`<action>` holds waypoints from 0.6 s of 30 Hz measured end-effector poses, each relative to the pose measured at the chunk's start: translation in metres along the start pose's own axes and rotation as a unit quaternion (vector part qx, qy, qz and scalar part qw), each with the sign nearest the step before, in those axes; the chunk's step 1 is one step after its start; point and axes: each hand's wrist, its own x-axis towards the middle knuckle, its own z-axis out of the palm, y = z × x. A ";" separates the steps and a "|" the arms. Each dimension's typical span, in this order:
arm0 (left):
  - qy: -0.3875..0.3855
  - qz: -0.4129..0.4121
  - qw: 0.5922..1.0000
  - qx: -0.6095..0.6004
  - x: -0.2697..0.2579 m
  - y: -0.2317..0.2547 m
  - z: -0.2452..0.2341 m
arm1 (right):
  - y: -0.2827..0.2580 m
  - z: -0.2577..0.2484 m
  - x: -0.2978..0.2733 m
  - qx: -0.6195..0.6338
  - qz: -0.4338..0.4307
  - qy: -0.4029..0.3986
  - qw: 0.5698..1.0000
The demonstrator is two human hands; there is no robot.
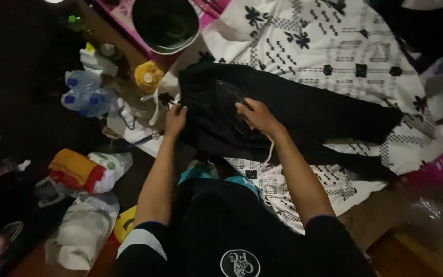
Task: Ironing a pair of black pants on a cloth spread on the floor.
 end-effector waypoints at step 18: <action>-0.063 -0.030 0.994 -0.086 -0.016 0.000 -0.013 | 0.021 0.046 0.091 -0.304 -0.123 -0.050 0.943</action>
